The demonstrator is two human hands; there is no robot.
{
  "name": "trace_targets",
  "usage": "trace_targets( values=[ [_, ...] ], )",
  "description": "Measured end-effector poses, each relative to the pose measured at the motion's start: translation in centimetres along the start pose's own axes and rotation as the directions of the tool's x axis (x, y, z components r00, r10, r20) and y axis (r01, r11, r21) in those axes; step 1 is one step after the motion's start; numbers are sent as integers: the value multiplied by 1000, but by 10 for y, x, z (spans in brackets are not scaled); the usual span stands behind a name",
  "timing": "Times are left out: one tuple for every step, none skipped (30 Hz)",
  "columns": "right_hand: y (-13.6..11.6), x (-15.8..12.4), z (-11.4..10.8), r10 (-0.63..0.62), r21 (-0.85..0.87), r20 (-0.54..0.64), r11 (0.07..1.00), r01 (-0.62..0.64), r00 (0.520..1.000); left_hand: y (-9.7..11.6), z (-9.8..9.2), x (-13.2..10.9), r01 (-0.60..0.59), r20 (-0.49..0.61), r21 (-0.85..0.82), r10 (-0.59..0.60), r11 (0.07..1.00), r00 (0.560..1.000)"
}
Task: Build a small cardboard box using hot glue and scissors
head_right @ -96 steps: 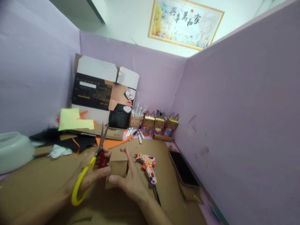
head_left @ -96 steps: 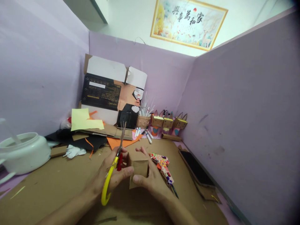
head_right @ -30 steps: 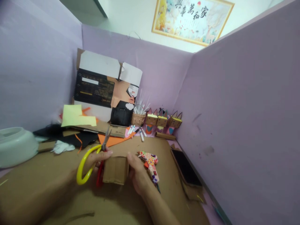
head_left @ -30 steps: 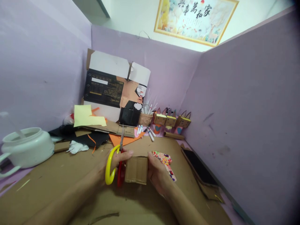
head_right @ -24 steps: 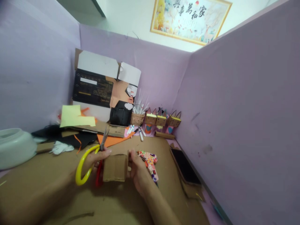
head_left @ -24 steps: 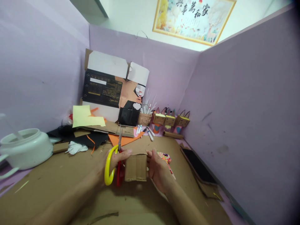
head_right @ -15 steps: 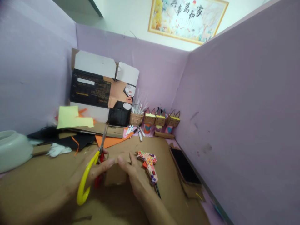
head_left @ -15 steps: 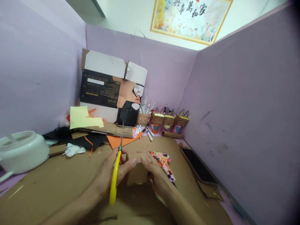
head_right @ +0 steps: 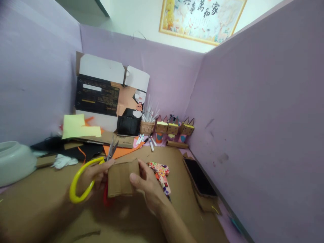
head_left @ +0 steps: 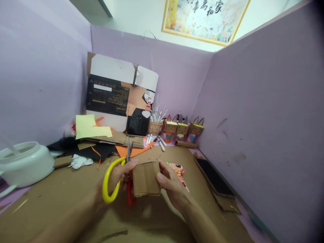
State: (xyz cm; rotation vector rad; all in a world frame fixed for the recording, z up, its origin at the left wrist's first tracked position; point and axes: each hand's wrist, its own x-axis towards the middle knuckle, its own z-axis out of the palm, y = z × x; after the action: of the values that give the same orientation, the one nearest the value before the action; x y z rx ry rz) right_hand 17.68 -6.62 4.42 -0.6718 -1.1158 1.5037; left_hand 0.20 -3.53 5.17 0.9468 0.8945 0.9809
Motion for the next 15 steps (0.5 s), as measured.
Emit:
trace_targets(
  values=[
    [0,-1,0,-10,17,21,1000,10,1000,1,-2,0,49,44,-61,-47,997,998],
    [0,-2,0,-3,51,28,999,1,1000,2,-4,0,81,79,-111,-73,990,994],
    [1,-2,1,24,100,26,995,-27,999,1,-6,0,98,104,-154,-83,983,991],
    [3,-2,2,63,155,24,986,-66,998,0,-7,1,110,130,-187,-86,976,988],
    [4,-2,2,108,206,31,972,-112,994,-2,-7,2,122,161,-206,-89,971,983],
    [6,-2,3,146,246,48,957,-153,988,-4,-6,2,134,196,-212,-92,968,976],
    [8,-2,3,173,275,68,944,-185,983,-6,-5,2,142,227,-212,-93,967,969],
    [9,-2,3,190,295,82,933,-206,978,-7,-4,2,153,254,-207,-98,966,962],
    [10,-2,3,201,310,91,925,-219,975,-8,-2,1,165,273,-204,-106,965,956],
    [10,-1,3,209,320,95,919,-229,973,-8,-1,1,168,276,-208,-107,964,955],
    [10,-1,3,215,326,99,915,-236,972,-8,0,0,159,267,-219,-98,963,959],
    [9,-1,2,220,329,102,913,-241,970,-7,2,-2,150,257,-228,-89,962,962],
    [9,-1,2,222,328,105,913,-244,969,-6,3,-3,140,247,-231,-81,963,966],
    [9,-1,1,215,322,108,916,-239,971,-5,4,-3,132,242,-227,-75,965,967],
    [9,-2,1,203,308,110,924,-227,973,-4,5,-4,129,235,-212,-77,969,969]
  ],
)
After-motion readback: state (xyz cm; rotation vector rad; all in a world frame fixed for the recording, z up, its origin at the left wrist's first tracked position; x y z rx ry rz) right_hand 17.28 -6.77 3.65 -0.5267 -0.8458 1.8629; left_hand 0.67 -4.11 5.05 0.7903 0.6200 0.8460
